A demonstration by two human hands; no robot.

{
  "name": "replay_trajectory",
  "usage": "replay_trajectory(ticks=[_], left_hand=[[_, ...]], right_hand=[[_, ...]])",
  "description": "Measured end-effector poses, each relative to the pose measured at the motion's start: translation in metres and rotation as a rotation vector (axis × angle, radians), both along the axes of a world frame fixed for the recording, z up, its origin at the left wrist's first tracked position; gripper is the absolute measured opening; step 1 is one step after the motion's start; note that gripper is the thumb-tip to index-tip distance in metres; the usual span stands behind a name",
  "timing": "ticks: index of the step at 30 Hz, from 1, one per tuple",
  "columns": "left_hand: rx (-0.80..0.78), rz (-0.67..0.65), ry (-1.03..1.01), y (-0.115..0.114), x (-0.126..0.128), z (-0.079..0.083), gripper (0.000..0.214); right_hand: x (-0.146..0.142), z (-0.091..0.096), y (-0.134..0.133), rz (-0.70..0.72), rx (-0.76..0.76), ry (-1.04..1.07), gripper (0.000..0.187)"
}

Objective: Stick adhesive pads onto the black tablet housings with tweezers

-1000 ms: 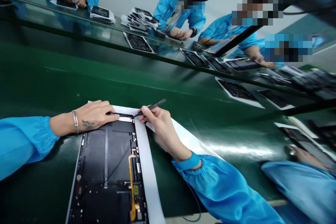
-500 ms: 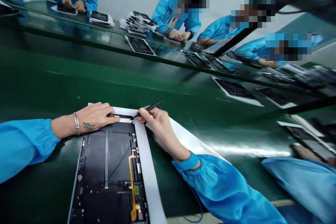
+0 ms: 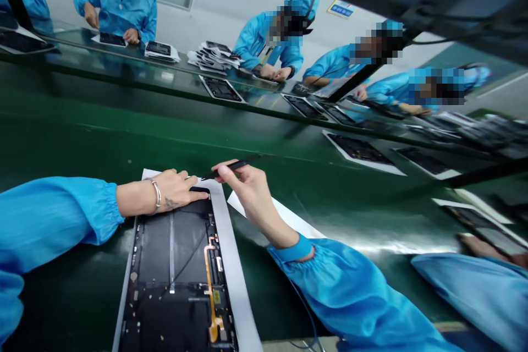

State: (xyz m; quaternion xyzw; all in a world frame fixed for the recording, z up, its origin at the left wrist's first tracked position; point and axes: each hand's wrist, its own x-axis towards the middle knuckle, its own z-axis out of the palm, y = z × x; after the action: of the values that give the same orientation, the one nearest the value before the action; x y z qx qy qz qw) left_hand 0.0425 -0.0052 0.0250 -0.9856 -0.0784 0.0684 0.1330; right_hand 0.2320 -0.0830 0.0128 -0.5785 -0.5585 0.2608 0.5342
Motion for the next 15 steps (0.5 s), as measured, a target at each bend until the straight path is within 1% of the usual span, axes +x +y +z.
replay_trajectory(ticks=[3,5,8,11,15], left_hand=[[-0.080,-0.033,-0.082,0.008,-0.019,-0.009,0.044],[-0.206,-0.050,-0.201,0.016,-0.035,-0.015,0.041],[-0.406,-0.078,-0.390,0.024,-0.052,-0.024,0.044],[-0.512,-0.081,-0.451,0.024,-0.053,-0.031,0.045],[-0.542,-0.052,-0.469,0.021,-0.046,-0.034,0.042]], right_hand=[[-0.001,-0.005,0.002,0.071,0.036,-0.116,0.038],[0.001,-0.005,0.002,0.121,0.110,-0.225,0.034],[0.002,0.001,0.001,0.255,0.205,-0.373,0.023],[-0.001,0.009,0.002,0.390,0.195,-0.530,0.017],[-0.007,0.009,0.010,0.583,0.090,-0.849,0.023]])
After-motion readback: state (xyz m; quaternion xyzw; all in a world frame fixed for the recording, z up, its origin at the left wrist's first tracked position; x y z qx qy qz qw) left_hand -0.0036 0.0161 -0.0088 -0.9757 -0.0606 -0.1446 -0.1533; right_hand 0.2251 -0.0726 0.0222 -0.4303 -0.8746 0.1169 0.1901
